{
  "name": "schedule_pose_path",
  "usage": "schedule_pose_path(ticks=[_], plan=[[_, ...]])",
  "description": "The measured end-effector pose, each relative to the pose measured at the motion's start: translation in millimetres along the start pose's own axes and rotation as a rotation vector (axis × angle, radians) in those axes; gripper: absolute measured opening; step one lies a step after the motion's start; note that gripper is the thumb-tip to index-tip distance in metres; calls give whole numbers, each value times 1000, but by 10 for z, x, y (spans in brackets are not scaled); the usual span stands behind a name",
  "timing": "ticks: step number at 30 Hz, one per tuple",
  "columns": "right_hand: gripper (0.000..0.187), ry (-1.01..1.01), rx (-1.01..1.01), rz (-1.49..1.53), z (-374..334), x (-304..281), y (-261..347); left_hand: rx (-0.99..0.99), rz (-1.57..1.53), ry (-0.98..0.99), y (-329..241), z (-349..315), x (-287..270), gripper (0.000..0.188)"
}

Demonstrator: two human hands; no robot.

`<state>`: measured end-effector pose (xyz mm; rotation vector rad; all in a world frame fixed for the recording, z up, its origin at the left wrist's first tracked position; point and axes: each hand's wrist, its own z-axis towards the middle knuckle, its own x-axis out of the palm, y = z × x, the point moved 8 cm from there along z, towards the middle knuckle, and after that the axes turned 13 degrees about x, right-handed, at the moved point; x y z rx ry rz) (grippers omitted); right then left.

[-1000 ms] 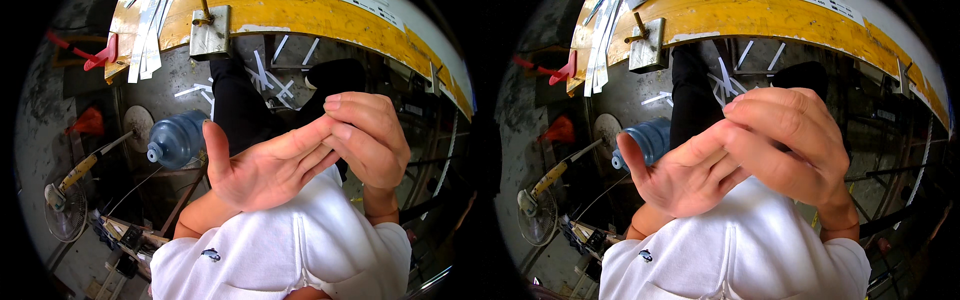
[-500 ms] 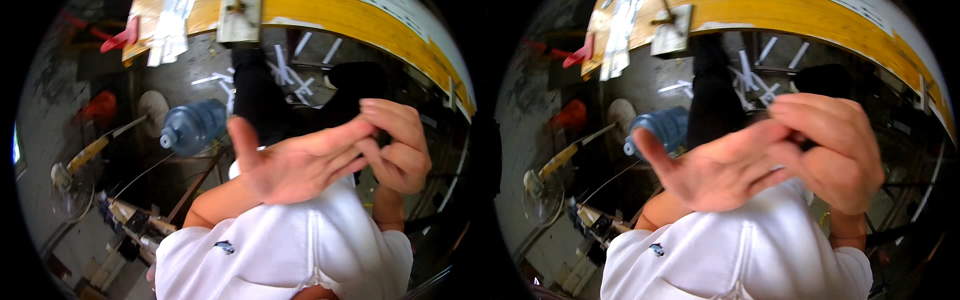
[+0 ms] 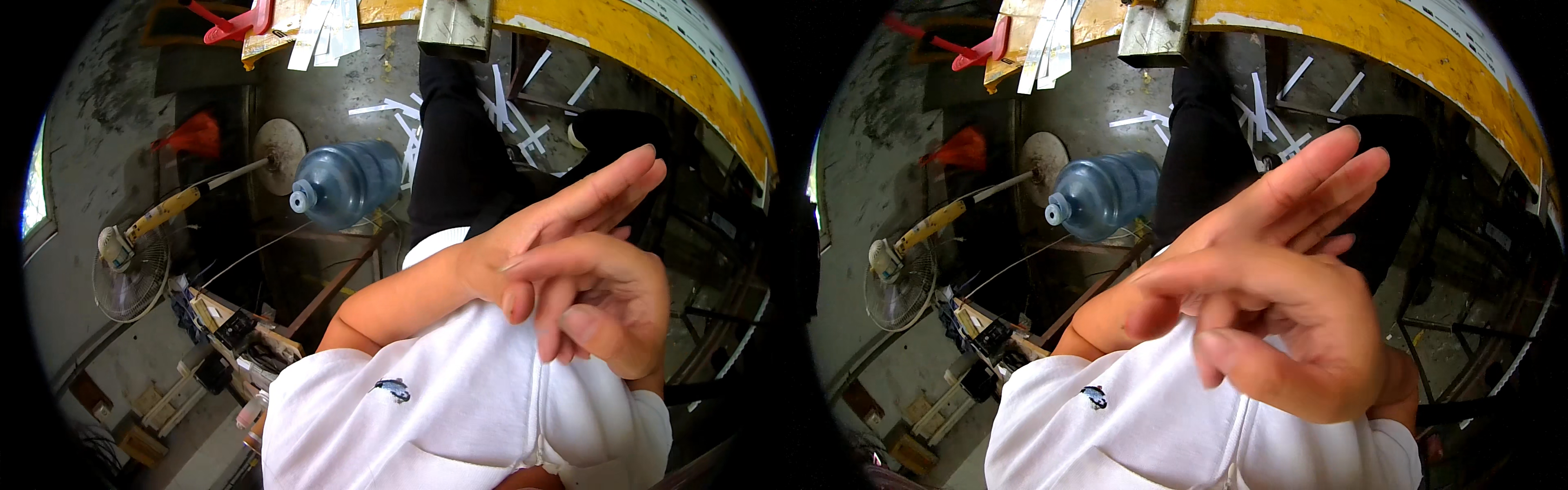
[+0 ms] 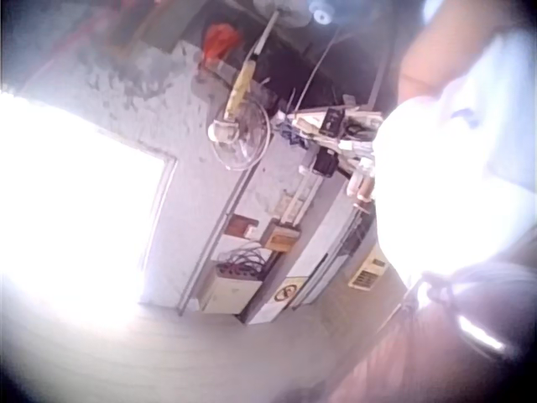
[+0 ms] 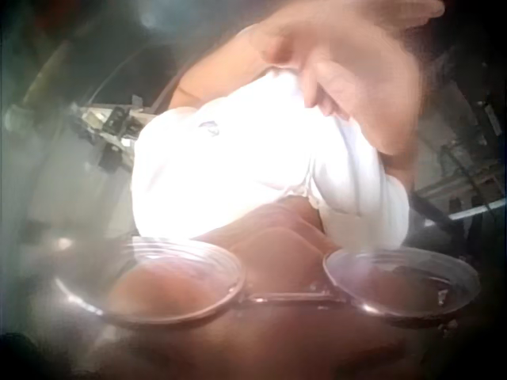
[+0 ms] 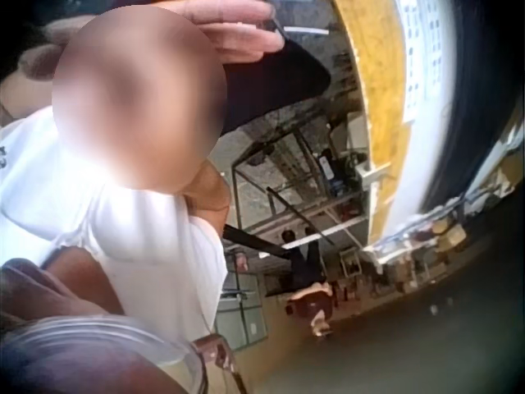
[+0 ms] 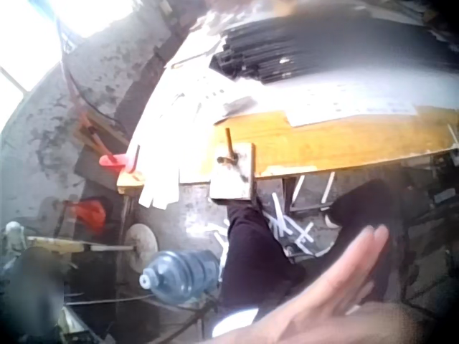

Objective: The person repeatedly applies small printed labels to black cylindrical cables, peels off backing, and smooths them onto the surface. The person handles multiple cables and labels at a workbench, placing labeled cables aside after each application.

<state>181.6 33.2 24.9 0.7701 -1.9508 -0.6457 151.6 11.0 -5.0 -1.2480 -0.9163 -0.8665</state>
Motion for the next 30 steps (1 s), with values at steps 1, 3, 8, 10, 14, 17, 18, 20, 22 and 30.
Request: schedule_pose_path(ticks=[1, 3, 8, 10, 14, 17, 18, 20, 22, 30], plan=[[32, 34, 67, 89, 47, 44, -77, 18, 13, 12, 23, -9, -47, 149], [30, 57, 166, 180, 77, 63, -119, 38, 30, 50, 65, 20, -97, 144], [28, 52, 279, 199, 134, 66, -204, 90, -62, 13, 52, -64, -131, 136], [27, 16, 299, 216, 135, 38, -173, 67, -71, 53, 68, -23, -155, 133], [24, 44, 327, 250, 161, 61, -231, 96, 6, 100, 46, -91, -173, 129], [23, 59, 317, 274, 162, 70, -249, 113, 92, 153, 54, -98, -191, 129], [22, 61, 308, 283, 161, 68, -250, 113, 109, 164, 59, -94, -193, 129], [21, 71, 285, 291, 162, 68, -264, 101, 103, 157, 40, -97, -176, 129], [19, 84, 279, 283, 166, 67, -270, 93, 102, 146, 13, -105, -153, 128], [14, 151, 244, 250, 148, 107, -285, 118, 93, 127, 22, -147, -186, 127]])
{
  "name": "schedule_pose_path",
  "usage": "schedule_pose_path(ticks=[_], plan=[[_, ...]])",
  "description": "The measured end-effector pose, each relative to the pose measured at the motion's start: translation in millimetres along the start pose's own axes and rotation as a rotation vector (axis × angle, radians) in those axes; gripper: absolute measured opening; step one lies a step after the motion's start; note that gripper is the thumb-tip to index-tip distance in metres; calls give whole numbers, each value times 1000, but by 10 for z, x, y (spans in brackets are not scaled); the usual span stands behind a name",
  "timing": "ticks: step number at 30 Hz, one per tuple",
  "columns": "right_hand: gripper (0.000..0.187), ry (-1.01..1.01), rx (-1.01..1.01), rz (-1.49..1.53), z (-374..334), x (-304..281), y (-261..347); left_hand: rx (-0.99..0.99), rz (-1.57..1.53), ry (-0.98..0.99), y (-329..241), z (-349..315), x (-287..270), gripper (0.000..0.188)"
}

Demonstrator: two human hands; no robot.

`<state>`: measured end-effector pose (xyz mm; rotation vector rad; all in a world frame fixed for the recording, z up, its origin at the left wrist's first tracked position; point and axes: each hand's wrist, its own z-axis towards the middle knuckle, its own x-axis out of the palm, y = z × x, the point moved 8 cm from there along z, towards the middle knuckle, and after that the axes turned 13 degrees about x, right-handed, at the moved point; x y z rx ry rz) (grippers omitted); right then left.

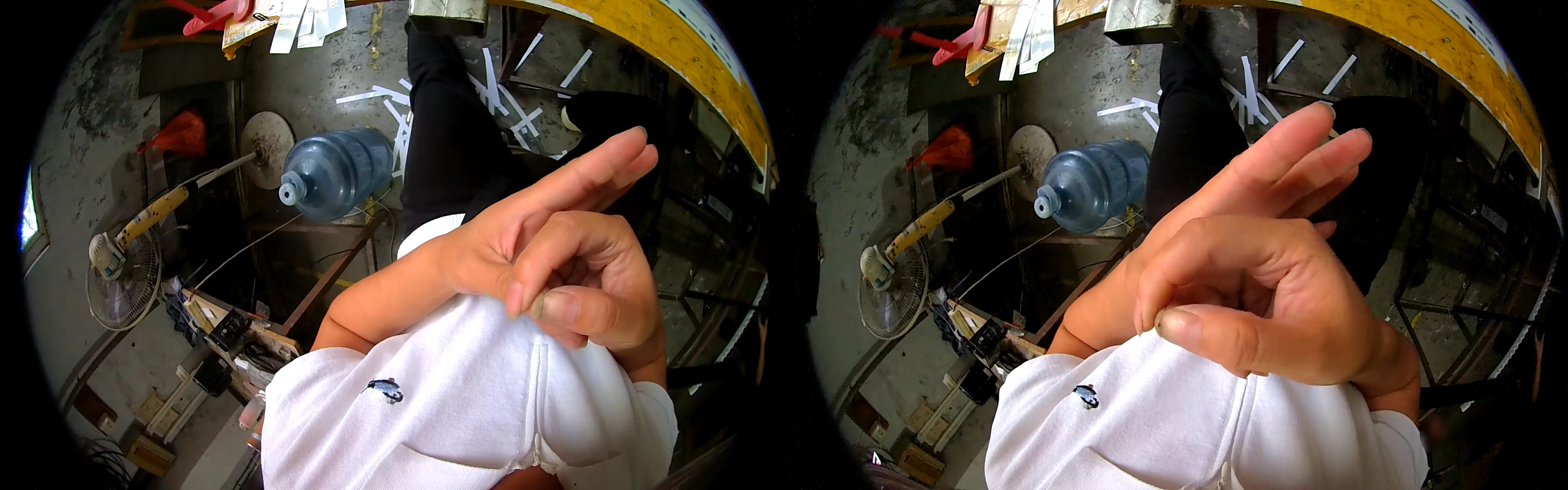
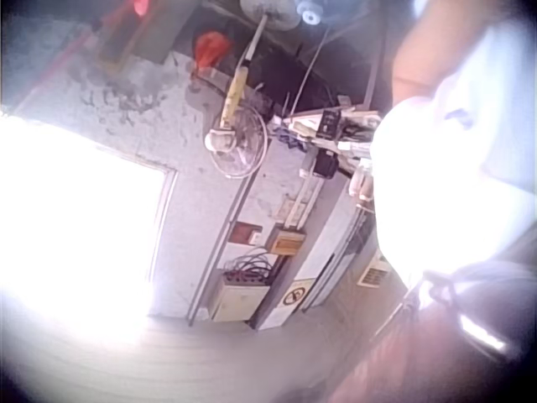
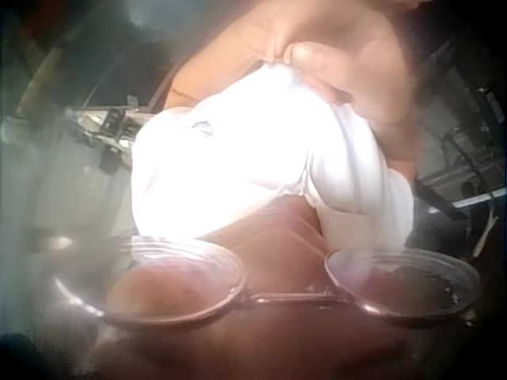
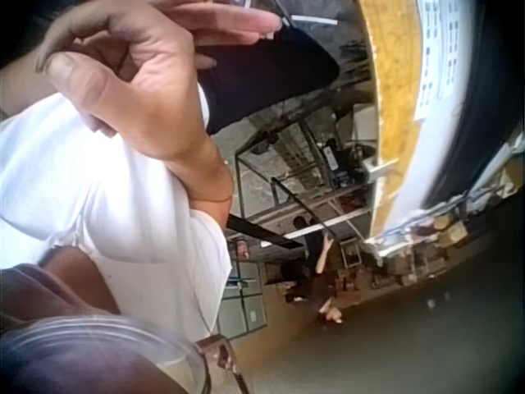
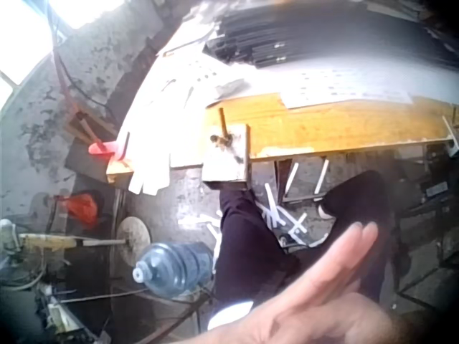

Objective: The person repeatedly applies small printed labels to black cylindrical cables, peels off backing, and smooths them onto the surface. The person handles multiple cables and labels at a workbench, placing labeled cables aside after each application.

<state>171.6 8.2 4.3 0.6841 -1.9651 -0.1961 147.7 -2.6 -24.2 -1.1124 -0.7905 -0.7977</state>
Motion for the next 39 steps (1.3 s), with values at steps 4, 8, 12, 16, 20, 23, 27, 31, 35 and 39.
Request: schedule_pose_path(ticks=[4, 8, 12, 16, 20, 23, 27, 31, 35, 39], plan=[[15, 100, -59, -69, -8, -2, -48, 22, 103, 43, -24, -18, 19, 127], [19, -86, 10, -73, 7, -80, -72, 6, 69, -1, -15, -52, -18, 125], [15, -213, -278, -293, -92, -128, 138, 42, 26, -26, -31, -77, -134, 110], [17, -413, -988, -1367, -379, 211, 334, -5, 5, -279, 42, -200, -311, 78], [27, -743, -952, -1541, -254, -218, 367, -222, 4, -390, -67, -302, -148, 70], [22, -844, -894, -1018, -713, -607, 786, 80, 773, -146, -599, -64, 165, 83], [19, -904, -1110, -837, -1089, -646, 1082, 319, 282, 279, -805, 82, 837, 85], [16, -974, -1089, -1000, -1128, -642, 1358, 258, 66, 388, -842, 409, 1089, 71], [17, -1255, -1131, -1307, -1185, -748, 1712, 225, 21, 407, -777, 573, 1063, 56], [18, -1491, -1083, -1678, -1314, -1156, 2349, 200, 22, 430, -771, 797, 1101, 42]])
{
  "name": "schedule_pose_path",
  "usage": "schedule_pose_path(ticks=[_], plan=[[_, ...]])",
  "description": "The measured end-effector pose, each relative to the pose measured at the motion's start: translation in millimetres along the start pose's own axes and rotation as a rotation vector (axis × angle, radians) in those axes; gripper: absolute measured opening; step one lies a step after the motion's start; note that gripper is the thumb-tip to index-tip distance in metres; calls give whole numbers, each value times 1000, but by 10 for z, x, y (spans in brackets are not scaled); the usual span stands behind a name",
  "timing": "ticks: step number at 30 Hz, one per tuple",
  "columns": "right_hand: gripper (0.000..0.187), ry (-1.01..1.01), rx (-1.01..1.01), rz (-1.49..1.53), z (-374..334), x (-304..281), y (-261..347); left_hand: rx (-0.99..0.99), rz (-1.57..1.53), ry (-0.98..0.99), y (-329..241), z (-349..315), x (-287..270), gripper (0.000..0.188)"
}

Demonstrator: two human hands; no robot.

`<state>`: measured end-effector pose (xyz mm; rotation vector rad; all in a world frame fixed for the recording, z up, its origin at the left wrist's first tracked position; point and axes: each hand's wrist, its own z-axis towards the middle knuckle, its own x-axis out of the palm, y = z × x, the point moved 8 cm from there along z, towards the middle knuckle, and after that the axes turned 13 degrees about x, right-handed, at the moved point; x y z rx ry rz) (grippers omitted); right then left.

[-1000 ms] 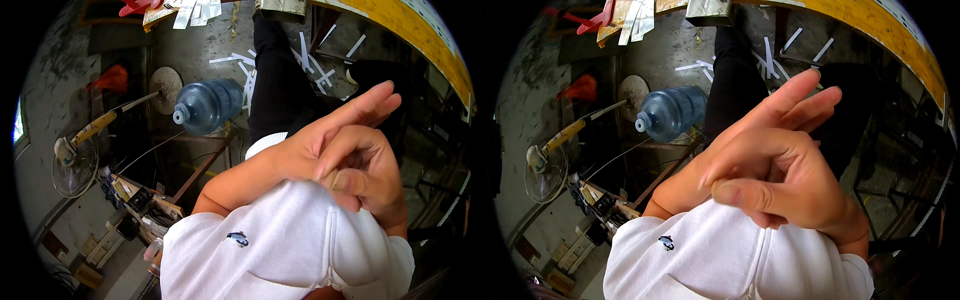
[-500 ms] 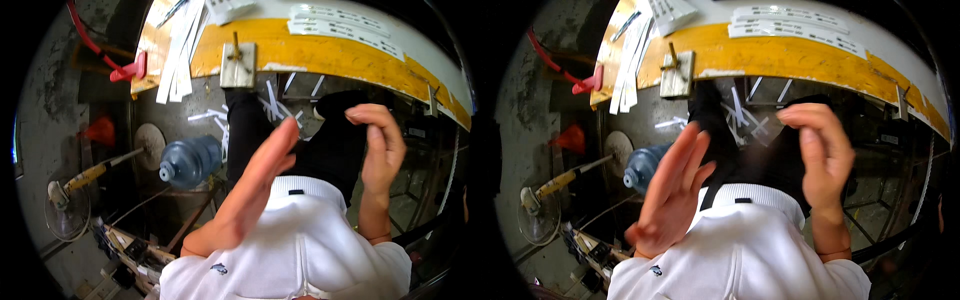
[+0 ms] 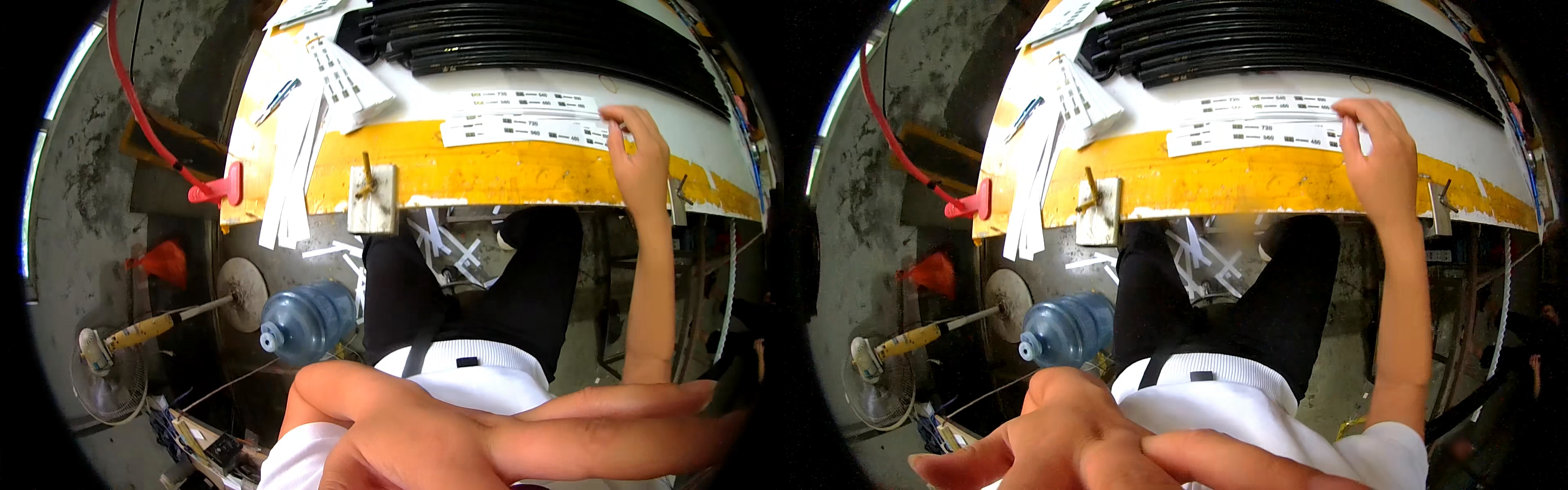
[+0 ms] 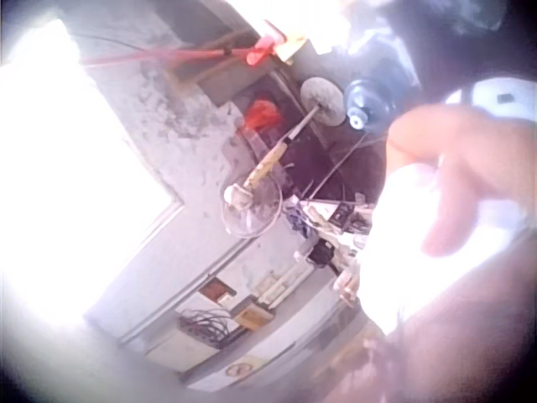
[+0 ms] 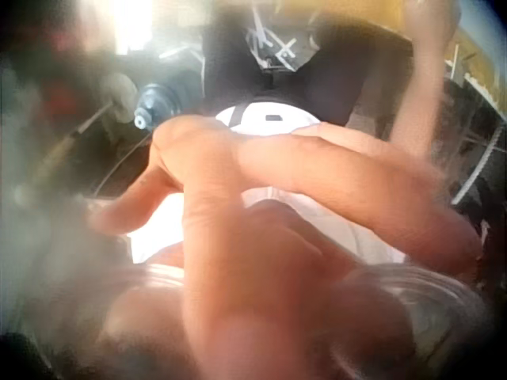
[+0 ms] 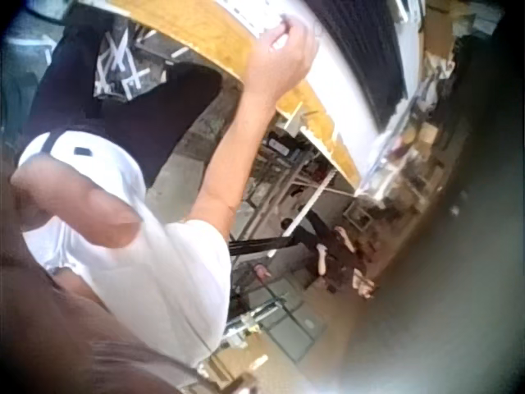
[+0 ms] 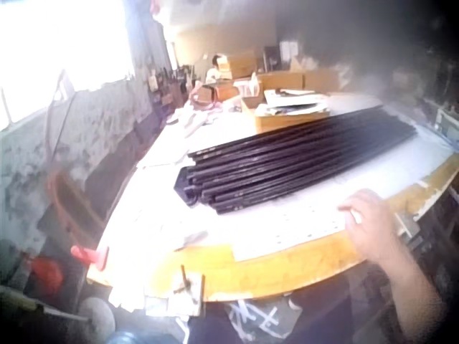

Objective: The person repeatedly applies small printed labels to black cylindrical cables, peels off backing, and smooths them onto the surface. The person handles multiple cables and labels at a workbench, placing labeled cables aside after each application.

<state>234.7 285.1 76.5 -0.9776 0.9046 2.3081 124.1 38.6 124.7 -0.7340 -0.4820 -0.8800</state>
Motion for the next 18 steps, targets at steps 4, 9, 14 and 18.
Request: schedule_pose_path(ticks=[4, 9, 14, 18], plan=[[30, -27, -143, -272, 583, 379, -561, -41, 115, -44, 0, 154, -137, 29], [42, 24, -165, -482, 1012, 646, -1174, -215, 595, -311, 108, 16, -815, 14], [38, 95, -101, -498, 1125, 748, -1252, -306, 1498, 70, 281, 279, -1028, 23], [35, 142, -164, -515, 1101, 793, -1296, -123, 1893, 222, 562, 638, -1092, 29]])
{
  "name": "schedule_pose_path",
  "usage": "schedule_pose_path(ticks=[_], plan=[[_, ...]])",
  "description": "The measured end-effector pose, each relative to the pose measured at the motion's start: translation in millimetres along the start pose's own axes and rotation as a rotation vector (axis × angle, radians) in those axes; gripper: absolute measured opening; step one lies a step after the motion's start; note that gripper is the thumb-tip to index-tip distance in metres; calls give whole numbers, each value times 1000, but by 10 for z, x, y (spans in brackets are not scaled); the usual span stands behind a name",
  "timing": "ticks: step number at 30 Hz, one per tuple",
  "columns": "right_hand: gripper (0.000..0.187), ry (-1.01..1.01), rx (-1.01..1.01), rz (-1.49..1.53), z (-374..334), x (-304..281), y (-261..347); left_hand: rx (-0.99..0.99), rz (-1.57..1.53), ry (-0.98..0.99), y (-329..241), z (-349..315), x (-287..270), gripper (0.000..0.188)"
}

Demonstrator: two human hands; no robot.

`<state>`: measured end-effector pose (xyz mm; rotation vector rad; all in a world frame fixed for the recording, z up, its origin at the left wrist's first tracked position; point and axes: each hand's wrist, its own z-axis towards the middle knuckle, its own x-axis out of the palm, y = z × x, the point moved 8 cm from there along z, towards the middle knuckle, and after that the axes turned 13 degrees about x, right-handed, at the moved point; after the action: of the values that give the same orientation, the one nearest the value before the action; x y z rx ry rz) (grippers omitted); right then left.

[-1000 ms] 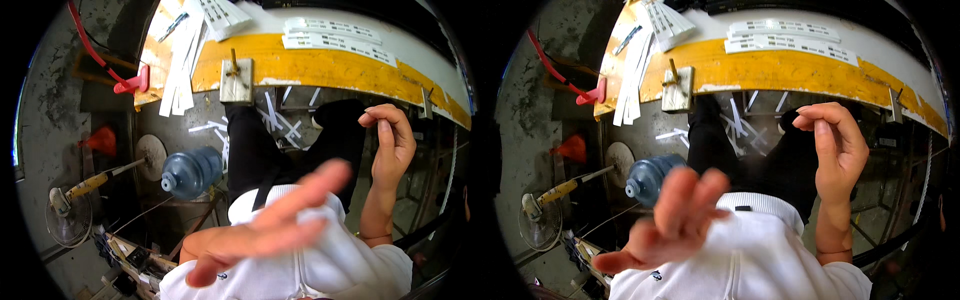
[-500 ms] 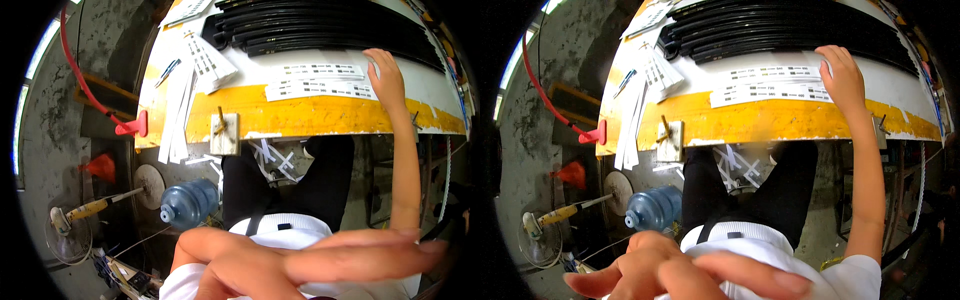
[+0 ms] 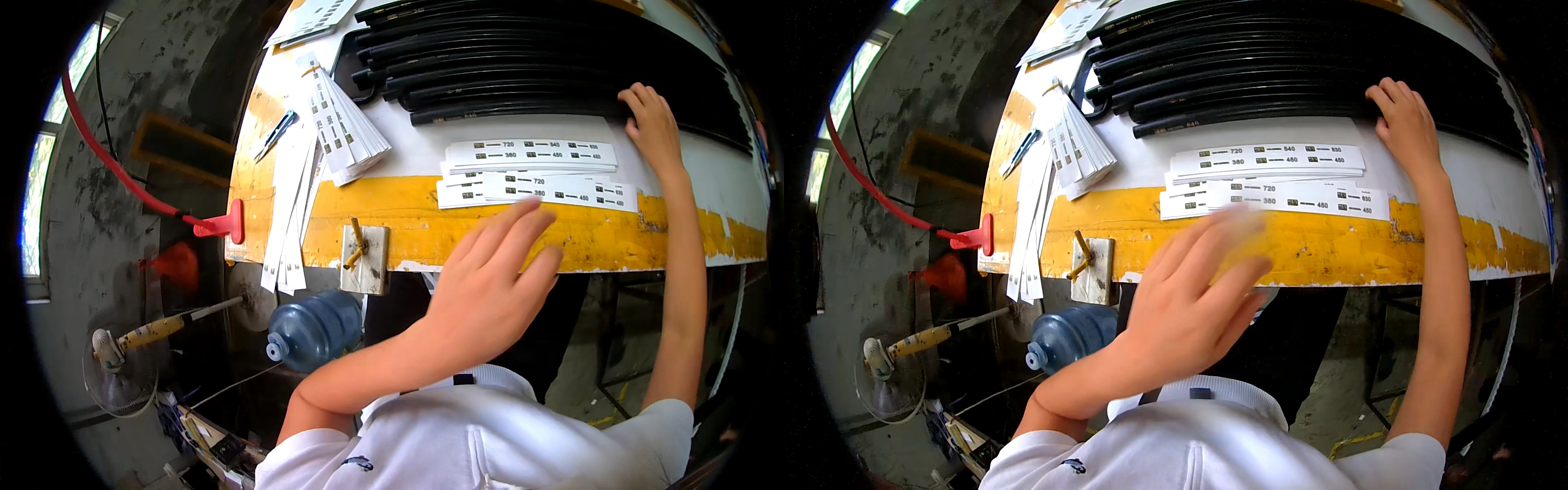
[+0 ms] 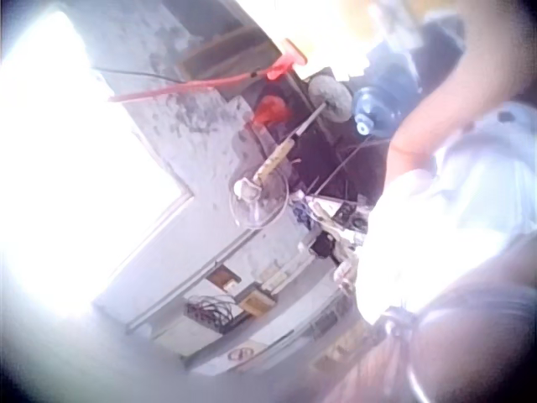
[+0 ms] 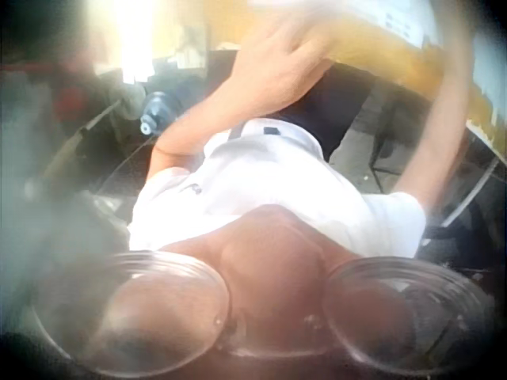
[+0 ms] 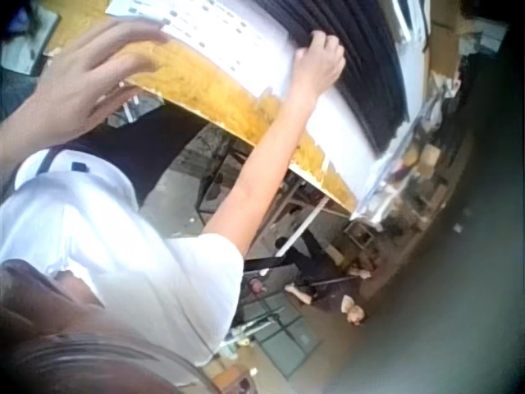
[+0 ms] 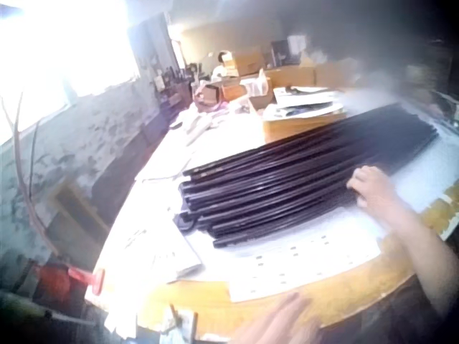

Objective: The person repeatedly applies small printed labels to black cylindrical cables, peels off backing, and smooths them onto the surface. The person handles multiple cables and labels at a workbench, placing labeled cables aside after each application.

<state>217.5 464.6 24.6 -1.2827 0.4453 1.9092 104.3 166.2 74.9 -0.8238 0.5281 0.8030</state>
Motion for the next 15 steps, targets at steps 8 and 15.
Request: schedule_pose_path(ticks=[8, 15], plan=[[41, -41, -68, -20, -268, -498, -105, 156, 636, -199, 341, 532, 296, 30], [45, -55, -94, 213, -1006, -995, -176, 126, 555, -225, 156, 300, -69, 26]])
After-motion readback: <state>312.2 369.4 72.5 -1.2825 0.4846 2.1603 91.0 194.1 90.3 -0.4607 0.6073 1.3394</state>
